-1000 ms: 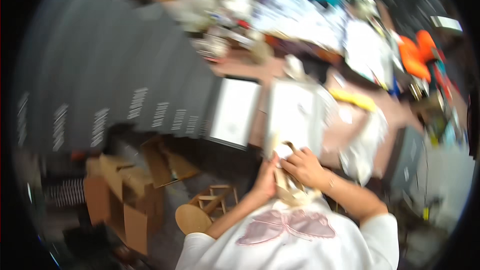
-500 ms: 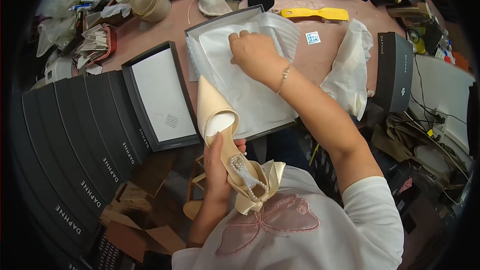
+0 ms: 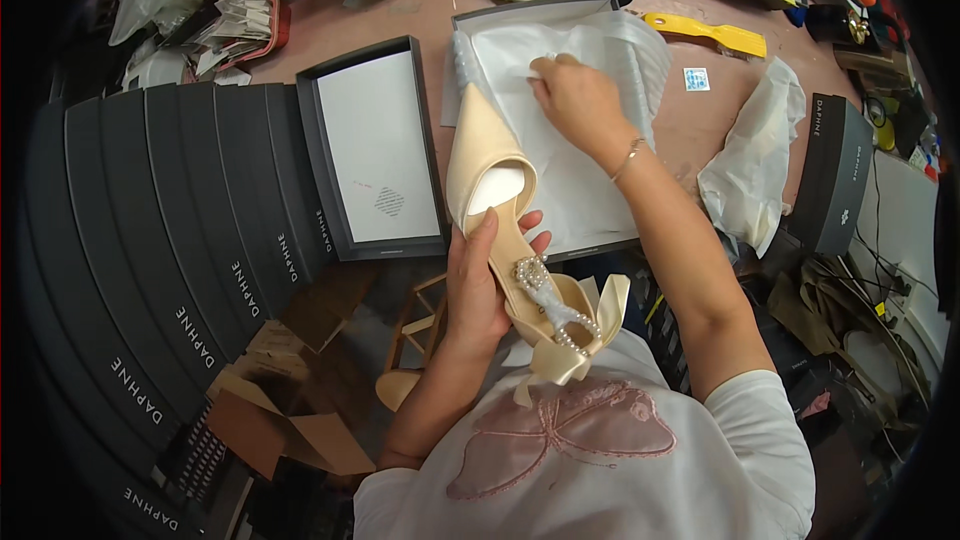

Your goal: The recorder is inspecting, wrapping in tissue paper, and packing a pair of beige high-heeled shoes into a branded shoe box.

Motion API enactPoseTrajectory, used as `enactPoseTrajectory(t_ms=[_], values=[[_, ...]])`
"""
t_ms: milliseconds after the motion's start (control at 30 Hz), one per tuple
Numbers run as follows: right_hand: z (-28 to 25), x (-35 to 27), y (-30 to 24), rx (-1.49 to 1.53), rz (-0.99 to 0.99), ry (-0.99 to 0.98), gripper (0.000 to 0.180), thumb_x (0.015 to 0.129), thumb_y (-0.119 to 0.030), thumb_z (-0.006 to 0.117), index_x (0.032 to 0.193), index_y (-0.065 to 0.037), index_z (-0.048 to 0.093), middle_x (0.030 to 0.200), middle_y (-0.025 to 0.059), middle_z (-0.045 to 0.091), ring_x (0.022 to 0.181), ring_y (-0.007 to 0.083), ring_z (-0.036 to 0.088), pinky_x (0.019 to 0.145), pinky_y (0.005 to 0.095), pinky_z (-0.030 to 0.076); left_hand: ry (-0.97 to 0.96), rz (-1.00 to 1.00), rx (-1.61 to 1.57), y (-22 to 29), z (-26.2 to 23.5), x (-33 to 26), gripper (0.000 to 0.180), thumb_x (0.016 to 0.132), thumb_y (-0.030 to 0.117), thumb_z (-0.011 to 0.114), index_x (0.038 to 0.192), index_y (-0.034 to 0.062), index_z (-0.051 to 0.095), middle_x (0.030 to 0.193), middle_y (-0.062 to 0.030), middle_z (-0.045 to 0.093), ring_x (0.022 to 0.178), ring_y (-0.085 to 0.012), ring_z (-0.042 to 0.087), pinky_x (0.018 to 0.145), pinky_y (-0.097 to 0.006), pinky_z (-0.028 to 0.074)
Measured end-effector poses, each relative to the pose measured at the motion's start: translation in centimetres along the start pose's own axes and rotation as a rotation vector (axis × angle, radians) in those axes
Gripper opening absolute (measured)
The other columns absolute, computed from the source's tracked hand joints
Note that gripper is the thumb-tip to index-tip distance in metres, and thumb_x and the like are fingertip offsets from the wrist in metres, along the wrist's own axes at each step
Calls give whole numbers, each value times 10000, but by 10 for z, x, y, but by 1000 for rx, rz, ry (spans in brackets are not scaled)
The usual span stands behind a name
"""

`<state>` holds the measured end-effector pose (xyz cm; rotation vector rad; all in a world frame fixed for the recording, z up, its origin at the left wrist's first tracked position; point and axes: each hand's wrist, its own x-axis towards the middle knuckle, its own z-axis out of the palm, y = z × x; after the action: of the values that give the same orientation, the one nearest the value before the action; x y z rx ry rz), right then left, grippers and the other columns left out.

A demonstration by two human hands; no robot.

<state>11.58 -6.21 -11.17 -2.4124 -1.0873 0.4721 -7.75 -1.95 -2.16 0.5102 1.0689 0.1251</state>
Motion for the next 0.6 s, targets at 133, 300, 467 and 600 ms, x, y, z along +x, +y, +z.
enactPoseTrajectory(t_ms=[133, 300, 467, 600], values=[[-52, -58, -37, 305, -256, 46, 233, 763, -134, 651, 983, -65, 619, 873, 111, 568, 790, 300, 610, 664, 394, 504, -21, 14, -150, -2, 3, 5, 597, 976, 509, 337, 1350, 45, 381, 1222, -127, 525, 1127, -240, 535, 987, -450, 431], [-41, -69, -54, 144, -354, 95, 302, 726, -89, 598, 1021, -60, 539, 1026, 111, 547, 989, 290, 560, 750, 363, 471, -66, 162, -25, -35, 17, -17, 529, 993, 449, 339, 1358, 66, 355, 1243, -121, 502, 1120, -223, 521, 900, -404, 465], [-33, -70, -58, 439, -358, -60, 601, 725, -142, 674, 1274, -51, 446, 1358, 218, 384, 1222, 408, 410, 989, 451, 361, -11, -12, -146, -35, 5, -14, 438, 976, 460, 410, 1172, 83, 516, 923, -76, 607, 795, -191, 614, 676, -309, 527], [-40, -25, 3, 221, -174, -18, 625, 703, -183, 727, 1263, -39, 488, 1147, 237, 572, 1036, 384, 568, 883, 473, 461, 145, -40, -101, -16, -3, -13, 531, 928, 568, 451, 1117, 82, 548, 839, -61, 593, 695, -165, 598, 612, -303, 531]])
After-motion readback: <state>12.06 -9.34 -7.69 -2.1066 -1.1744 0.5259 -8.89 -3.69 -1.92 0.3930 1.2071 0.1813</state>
